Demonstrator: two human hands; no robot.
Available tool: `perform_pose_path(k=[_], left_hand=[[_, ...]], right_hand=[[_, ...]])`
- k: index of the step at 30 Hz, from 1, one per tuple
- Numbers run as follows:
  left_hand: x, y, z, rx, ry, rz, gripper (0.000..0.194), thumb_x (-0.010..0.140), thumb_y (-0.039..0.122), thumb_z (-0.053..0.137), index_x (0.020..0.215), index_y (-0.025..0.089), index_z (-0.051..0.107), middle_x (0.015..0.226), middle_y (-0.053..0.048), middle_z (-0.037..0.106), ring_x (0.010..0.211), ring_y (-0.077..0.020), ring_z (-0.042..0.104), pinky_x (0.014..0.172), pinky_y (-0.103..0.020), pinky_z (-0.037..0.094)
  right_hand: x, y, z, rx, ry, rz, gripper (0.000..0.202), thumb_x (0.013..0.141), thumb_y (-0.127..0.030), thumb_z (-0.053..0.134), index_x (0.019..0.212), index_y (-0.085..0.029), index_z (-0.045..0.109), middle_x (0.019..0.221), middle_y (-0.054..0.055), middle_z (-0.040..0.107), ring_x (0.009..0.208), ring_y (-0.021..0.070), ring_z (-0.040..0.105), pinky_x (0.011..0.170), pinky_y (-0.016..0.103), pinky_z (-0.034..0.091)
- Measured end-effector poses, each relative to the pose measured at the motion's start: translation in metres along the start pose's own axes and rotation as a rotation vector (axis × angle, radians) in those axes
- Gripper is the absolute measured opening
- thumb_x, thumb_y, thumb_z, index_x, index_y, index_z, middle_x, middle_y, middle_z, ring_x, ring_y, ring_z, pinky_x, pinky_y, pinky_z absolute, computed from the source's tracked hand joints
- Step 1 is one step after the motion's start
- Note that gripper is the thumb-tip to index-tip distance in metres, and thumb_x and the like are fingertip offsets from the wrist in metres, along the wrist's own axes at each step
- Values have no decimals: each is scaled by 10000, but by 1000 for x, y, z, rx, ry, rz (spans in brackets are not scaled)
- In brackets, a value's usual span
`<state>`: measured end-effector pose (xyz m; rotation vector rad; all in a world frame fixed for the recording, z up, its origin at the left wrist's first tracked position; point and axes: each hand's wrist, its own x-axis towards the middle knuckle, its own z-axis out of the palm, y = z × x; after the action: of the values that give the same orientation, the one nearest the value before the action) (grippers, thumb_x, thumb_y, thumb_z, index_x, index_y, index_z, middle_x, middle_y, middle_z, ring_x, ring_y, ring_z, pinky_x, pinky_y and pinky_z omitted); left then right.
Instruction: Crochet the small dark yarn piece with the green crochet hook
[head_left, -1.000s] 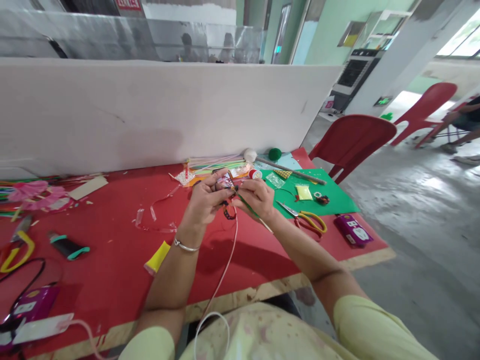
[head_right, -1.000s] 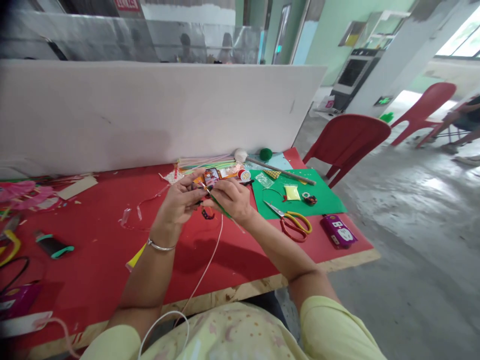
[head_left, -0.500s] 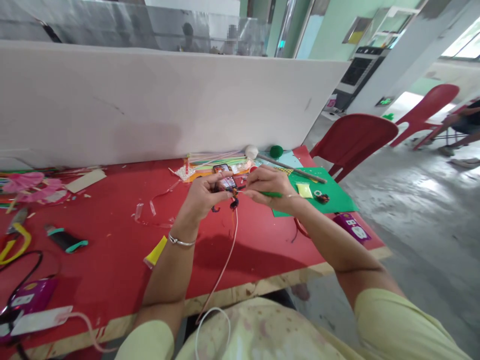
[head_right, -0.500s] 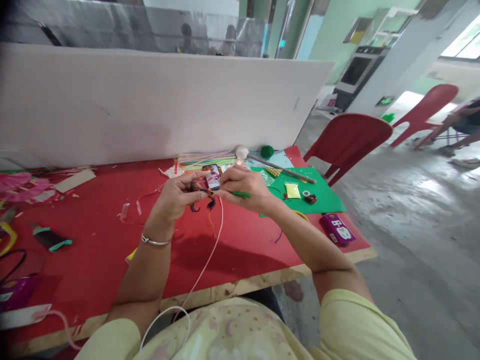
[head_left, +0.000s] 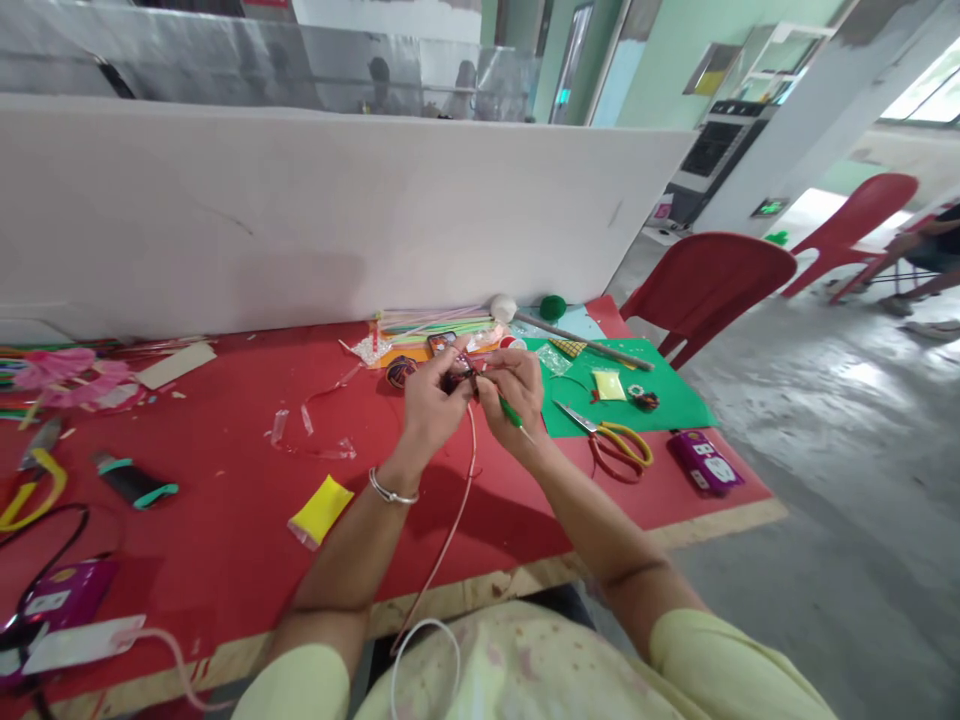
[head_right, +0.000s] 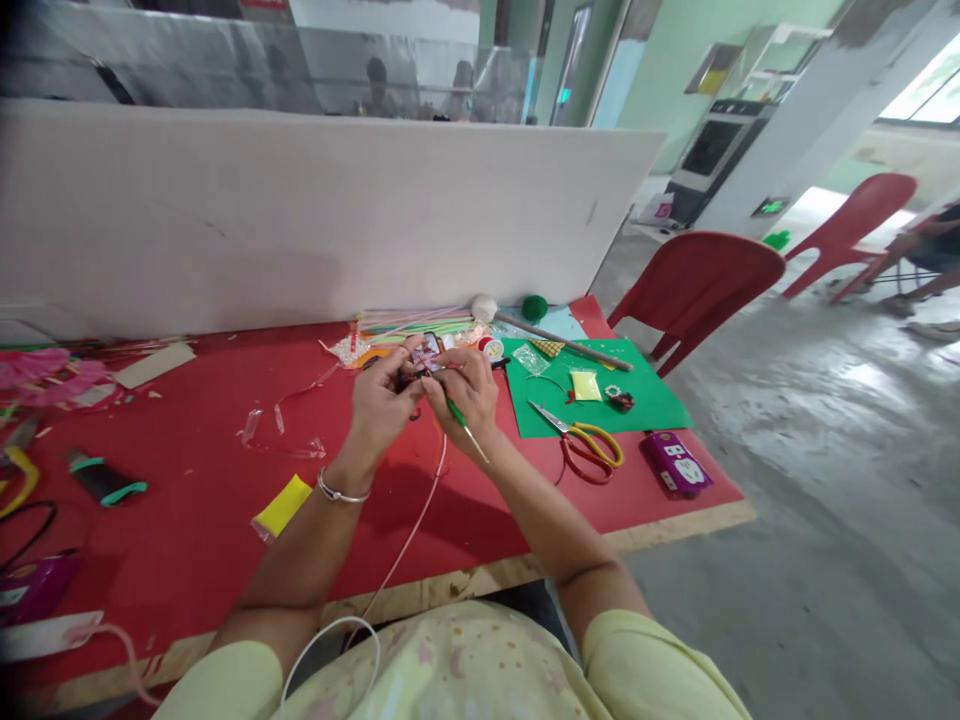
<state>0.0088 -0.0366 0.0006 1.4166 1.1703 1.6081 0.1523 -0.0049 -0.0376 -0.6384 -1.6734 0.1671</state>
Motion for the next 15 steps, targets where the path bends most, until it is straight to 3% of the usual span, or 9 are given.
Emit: perform_pose_path(k=[3, 5, 7, 9, 11, 15], left_hand=[[-1, 2, 3, -52, 75, -7, 560, 725, 204, 859, 1278, 265, 791, 805, 23, 640, 741, -119, 547, 705, -231, 495], [1, 6, -2, -270, 9, -126, 559, 682, 219, 894, 1233, 247, 807, 746, 39, 584, 622, -85, 485, 584, -213, 446], [5, 11, -14, -482, -135, -310, 568, 619, 204, 928, 1178, 225, 825, 734, 45, 567, 516, -38, 396, 470, -192, 349], [9, 16, -29, -554, -269, -428, 537, 598, 163, 934, 1125, 214, 843, 718, 47, 557, 453, 3, 312, 406, -172, 218], [11, 18, -41, -567, -363, -484, 542, 595, 137, 929, 1125, 214, 845, 734, 41, 572, 438, 17, 298, 392, -169, 183], [14, 18, -48, -563, -409, -479, 551, 597, 116, 911, 1136, 212, 842, 721, 34, 581, 431, 10, 301, 387, -175, 167]], right_hand=[[-9, 4, 11, -109, 98, 18, 284, 1003, -477, 583, 955, -241, 732, 1130, 139, 616, 1111, 301, 608, 997, 522, 545], [-11, 3, 16, -67, 160, 20, 387, 1012, -556, 526, 938, -237, 732, 1111, 143, 591, 1104, 309, 608, 996, 539, 555], [-9, -1, 17, 17, 174, 3, 468, 1021, -603, 475, 899, -235, 736, 1120, 137, 564, 1092, 303, 615, 994, 534, 566], [-4, -4, 12, 89, 114, -9, 518, 1022, -633, 450, 865, -235, 742, 1171, 129, 533, 1102, 294, 619, 999, 517, 575], [3, -1, 4, 138, 8, -26, 543, 1012, -662, 449, 858, -239, 751, 1235, 122, 502, 1093, 280, 622, 975, 497, 594], [20, 14, -21, 162, -186, -113, 451, 970, -660, 563, 923, -277, 798, 1310, 119, 497, 1130, 286, 607, 885, 479, 640]])
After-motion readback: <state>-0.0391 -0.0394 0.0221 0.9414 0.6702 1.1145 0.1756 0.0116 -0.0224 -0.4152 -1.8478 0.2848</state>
